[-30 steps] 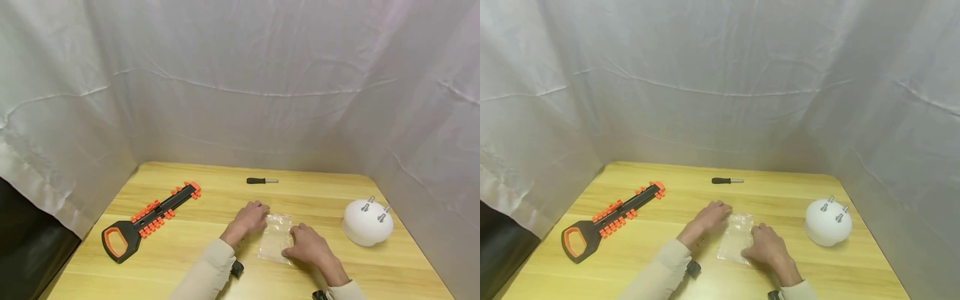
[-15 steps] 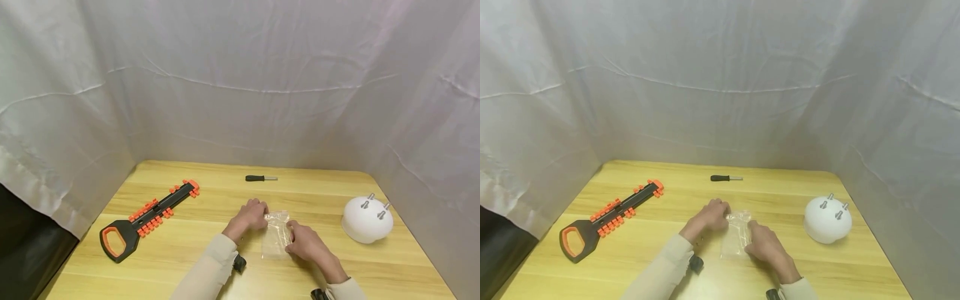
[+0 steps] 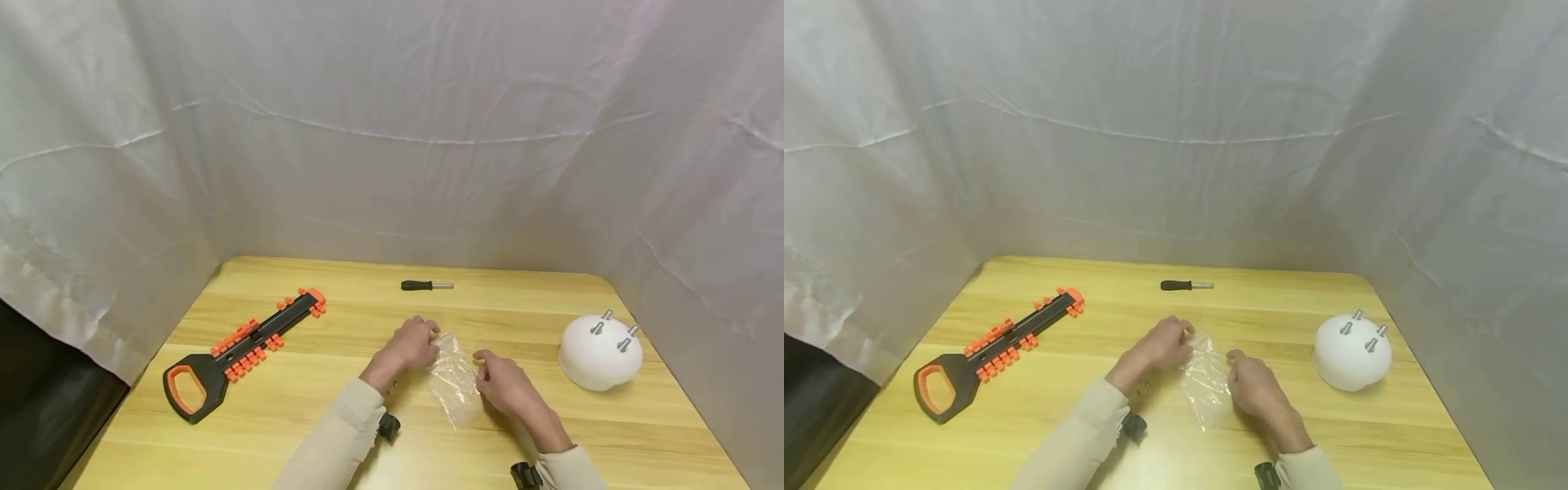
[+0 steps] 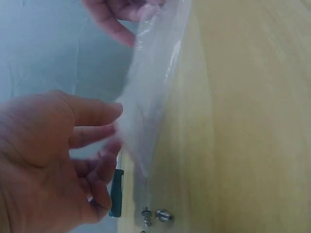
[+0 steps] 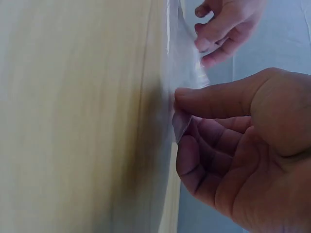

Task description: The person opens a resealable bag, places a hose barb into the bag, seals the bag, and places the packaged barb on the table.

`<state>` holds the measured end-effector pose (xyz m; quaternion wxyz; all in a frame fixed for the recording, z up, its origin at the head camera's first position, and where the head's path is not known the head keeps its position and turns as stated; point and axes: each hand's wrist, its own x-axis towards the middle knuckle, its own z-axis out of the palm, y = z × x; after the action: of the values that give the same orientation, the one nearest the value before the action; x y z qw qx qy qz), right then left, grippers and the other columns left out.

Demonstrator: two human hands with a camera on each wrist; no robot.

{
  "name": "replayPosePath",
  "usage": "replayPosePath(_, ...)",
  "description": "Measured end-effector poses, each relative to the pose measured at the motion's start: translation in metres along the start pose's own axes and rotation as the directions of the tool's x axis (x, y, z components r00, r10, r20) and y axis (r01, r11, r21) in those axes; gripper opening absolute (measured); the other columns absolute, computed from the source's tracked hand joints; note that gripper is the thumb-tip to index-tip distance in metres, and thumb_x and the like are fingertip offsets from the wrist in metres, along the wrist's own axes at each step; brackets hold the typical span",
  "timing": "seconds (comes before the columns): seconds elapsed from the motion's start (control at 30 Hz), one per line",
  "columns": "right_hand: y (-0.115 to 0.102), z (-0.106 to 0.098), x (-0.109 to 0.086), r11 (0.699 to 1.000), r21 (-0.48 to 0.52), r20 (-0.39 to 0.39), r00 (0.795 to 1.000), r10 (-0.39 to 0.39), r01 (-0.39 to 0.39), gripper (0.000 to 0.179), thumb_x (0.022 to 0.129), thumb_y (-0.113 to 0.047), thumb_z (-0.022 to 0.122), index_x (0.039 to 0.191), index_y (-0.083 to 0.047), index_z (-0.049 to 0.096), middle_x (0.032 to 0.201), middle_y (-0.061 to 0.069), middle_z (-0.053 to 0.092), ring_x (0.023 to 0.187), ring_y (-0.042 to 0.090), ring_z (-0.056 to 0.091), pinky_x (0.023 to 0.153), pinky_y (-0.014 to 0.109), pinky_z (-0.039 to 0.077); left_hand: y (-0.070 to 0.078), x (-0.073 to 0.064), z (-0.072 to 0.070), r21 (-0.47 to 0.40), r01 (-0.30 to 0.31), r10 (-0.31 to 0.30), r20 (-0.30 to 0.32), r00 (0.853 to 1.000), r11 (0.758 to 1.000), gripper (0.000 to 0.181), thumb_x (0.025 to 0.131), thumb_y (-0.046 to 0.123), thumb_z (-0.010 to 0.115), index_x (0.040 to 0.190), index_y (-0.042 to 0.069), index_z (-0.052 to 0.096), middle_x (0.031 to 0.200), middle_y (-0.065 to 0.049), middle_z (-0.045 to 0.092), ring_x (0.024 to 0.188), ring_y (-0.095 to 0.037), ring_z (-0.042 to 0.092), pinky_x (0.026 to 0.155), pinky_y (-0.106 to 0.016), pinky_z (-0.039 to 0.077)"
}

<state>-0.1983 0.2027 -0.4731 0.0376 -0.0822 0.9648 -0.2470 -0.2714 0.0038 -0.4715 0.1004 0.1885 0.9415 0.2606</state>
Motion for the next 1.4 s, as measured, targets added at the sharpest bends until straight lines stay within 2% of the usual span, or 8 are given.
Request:
replayPosePath(0.1, 0.002, 0.0, 0.002, 1.0, -0.024, -0.016, 1.0, -0.011, 0.01, 0.035, 0.085, -0.004, 0.063, 0.12, -0.001, 0.06, 0.075, -0.007, 0.06, 0.066, 0.008, 0.049, 0.065, 0.029, 0.042, -0.002, 0.0, -0.001, 0.011, 0.016, -0.016, -0.002, 1.0, 1.0, 0.026, 0.094, 0.021, 0.058, 0.119, 0.014, 0.062, 0.114, -0.004, 0.059, 0.106, -0.021, 0.054, 0.095, -0.04, 0.044)
replayPosePath(0.23, 0.004, 0.0, 0.004, 0.999, -0.037, -0.019, 1.0, -0.013, 0.013, 0.022, 0.084, -0.004, 0.063, 0.106, -0.007, 0.066, 0.076, -0.006, 0.059, 0.068, 0.01, 0.05, 0.066, 0.03, 0.043, -0.005, -0.002, -0.004, -0.031, -0.001, 0.001, 0.0, 1.0, 1.0, 0.013, 0.096, 0.016, 0.055, 0.1, 0.014, 0.066, 0.094, 0.002, 0.062, 0.079, -0.012, 0.053, 0.072, -0.027, 0.046)
replayPosePath(0.37, 0.006, -0.003, 0.002, 0.999, -0.04, -0.011, 1.0, -0.009, 0.009, 0.011, 0.084, -0.007, 0.064, 0.093, -0.013, 0.066, 0.074, -0.005, 0.056, 0.067, 0.012, 0.048, 0.063, 0.029, 0.04, -0.009, -0.005, -0.005, -0.102, 0.014, -0.014, -0.001, 1.0, 0.995, 0.013, 0.096, 0.014, 0.054, 0.1, 0.012, 0.066, 0.09, 0.001, 0.063, 0.064, -0.01, 0.05, 0.058, -0.022, 0.042)
replayPosePath(0.47, 0.009, -0.006, 0.001, 0.999, -0.039, -0.002, 1.0, -0.007, 0.007, 0.007, 0.086, -0.01, 0.062, 0.09, -0.015, 0.065, 0.073, -0.005, 0.056, 0.066, 0.012, 0.047, 0.063, 0.029, 0.039, -0.012, -0.008, -0.008, -0.121, 0.029, -0.031, -0.013, 0.999, 0.992, 0.012, 0.096, 0.015, 0.054, 0.099, 0.011, 0.065, 0.088, 0.001, 0.063, 0.061, -0.009, 0.049, 0.056, -0.022, 0.041)
replayPosePath(0.67, 0.019, -0.012, 0.001, 0.999, -0.045, 0.016, 1.0, 0.024, -0.024, 0.008, 0.091, -0.016, 0.06, 0.095, -0.015, 0.067, 0.081, -0.003, 0.062, 0.07, 0.013, 0.051, 0.067, 0.031, 0.042, -0.014, -0.013, -0.015, -0.125, 0.029, -0.033, -0.031, 0.999, 0.992, 0.01, 0.095, 0.018, 0.057, 0.088, 0.015, 0.063, 0.079, 0.003, 0.061, 0.062, -0.01, 0.05, 0.059, -0.023, 0.042)
replayPosePath(0.87, 0.025, -0.014, 0.006, 0.999, -0.042, 0.013, 1.0, 0.022, -0.021, 0.009, 0.092, -0.015, 0.06, 0.097, -0.013, 0.068, 0.083, 0.0, 0.065, 0.071, 0.013, 0.055, 0.066, 0.033, 0.046, -0.016, -0.021, -0.018, -0.169, 0.017, -0.018, -0.003, 1.0, 0.985, 0.008, 0.094, 0.019, 0.057, 0.087, 0.017, 0.061, 0.079, 0.004, 0.061, 0.065, -0.01, 0.053, 0.065, -0.025, 0.045)
replayPosePath(1.17, 0.022, -0.015, 0.015, 0.999, -0.04, -0.028, 1.0, -0.007, 0.006, 0.029, 0.08, -0.005, 0.072, 0.108, -0.01, 0.067, 0.096, 0.006, 0.066, 0.088, 0.021, 0.061, 0.076, 0.042, 0.05, -0.015, -0.031, -0.016, -0.285, 0.058, -0.046, 0.048, 0.998, 0.957, 0.005, 0.091, 0.017, 0.06, 0.091, 0.013, 0.056, 0.076, 0.0, 0.057, 0.056, -0.01, 0.047, 0.054, -0.024, 0.042)
replayPosePath(1.4, 0.013, -0.011, 0.018, 0.999, -0.036, -0.025, 1.0, -0.014, 0.013, 0.041, 0.075, -0.007, 0.075, 0.115, -0.012, 0.065, 0.111, 0.014, 0.057, 0.091, 0.023, 0.057, 0.076, 0.041, 0.048, -0.009, -0.037, -0.014, -0.269, 0.109, -0.102, 0.04, 0.994, 0.957, 0.011, 0.09, 0.019, 0.06, 0.088, 0.013, 0.052, 0.067, 0.003, 0.046, 0.052, -0.009, 0.04, 0.047, -0.023, 0.034)
